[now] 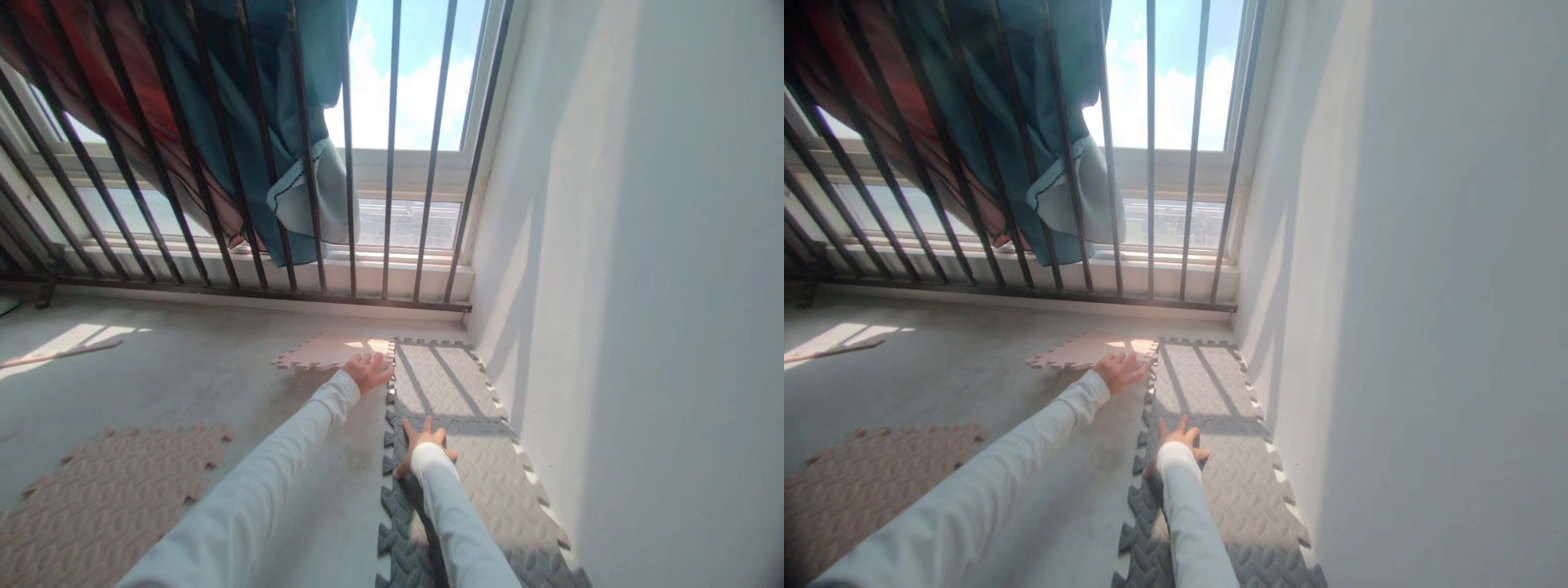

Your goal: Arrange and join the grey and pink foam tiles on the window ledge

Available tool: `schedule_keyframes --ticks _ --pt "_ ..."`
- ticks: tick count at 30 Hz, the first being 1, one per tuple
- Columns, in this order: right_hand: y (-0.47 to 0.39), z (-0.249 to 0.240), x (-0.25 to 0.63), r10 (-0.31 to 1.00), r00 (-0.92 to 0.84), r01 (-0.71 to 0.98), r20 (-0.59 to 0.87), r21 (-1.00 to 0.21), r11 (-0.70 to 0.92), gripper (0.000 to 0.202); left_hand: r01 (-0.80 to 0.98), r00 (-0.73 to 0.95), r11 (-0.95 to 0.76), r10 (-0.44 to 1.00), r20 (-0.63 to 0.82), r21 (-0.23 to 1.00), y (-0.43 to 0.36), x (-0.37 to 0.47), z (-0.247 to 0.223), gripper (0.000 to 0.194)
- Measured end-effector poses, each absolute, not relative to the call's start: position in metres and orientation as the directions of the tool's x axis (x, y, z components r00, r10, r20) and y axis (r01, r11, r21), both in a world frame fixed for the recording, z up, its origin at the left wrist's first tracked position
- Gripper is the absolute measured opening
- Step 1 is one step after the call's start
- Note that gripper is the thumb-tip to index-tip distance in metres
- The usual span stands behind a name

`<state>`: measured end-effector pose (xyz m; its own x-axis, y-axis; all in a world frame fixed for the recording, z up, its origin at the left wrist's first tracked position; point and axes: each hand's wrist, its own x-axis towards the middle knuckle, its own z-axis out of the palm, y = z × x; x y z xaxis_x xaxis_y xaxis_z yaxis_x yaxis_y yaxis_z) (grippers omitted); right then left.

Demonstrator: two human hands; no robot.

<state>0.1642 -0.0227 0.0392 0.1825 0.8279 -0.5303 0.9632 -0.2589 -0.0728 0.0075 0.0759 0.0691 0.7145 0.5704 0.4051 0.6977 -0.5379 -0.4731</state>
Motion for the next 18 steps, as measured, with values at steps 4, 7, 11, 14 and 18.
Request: schedule_keyframes --ticks 4,7,11,14,18 --pt "-0.024 0.042 0.163 0.838 0.179 0.963 -0.516 -0.081 -0.256 0.097 0.638 0.758 -0.585 0.593 0.272 -0.501 0.078 0.002 0.071 0.030" --pt "-0.026 0.046 0.163 0.838 0.177 0.963 -0.517 -0.083 -0.254 0.099 0.661 0.729 -0.560 0.636 0.251 -0.500 0.078 0.000 0.079 0.028" --pt "-0.028 0.052 0.162 0.838 0.168 0.967 -0.519 -0.080 -0.243 0.103 0.789 0.590 -0.423 0.723 0.359 -0.445 0.080 -0.003 0.092 0.027" --pt "-0.030 0.055 0.162 0.833 0.168 0.969 -0.527 -0.067 -0.238 0.105 0.859 0.490 -0.341 0.767 0.415 -0.382 0.086 -0.007 0.103 0.033" --pt "-0.029 0.055 0.162 0.828 0.173 0.969 -0.534 -0.058 -0.240 0.106 0.923 0.378 -0.283 0.797 0.471 -0.261 0.095 -0.017 0.121 0.031"
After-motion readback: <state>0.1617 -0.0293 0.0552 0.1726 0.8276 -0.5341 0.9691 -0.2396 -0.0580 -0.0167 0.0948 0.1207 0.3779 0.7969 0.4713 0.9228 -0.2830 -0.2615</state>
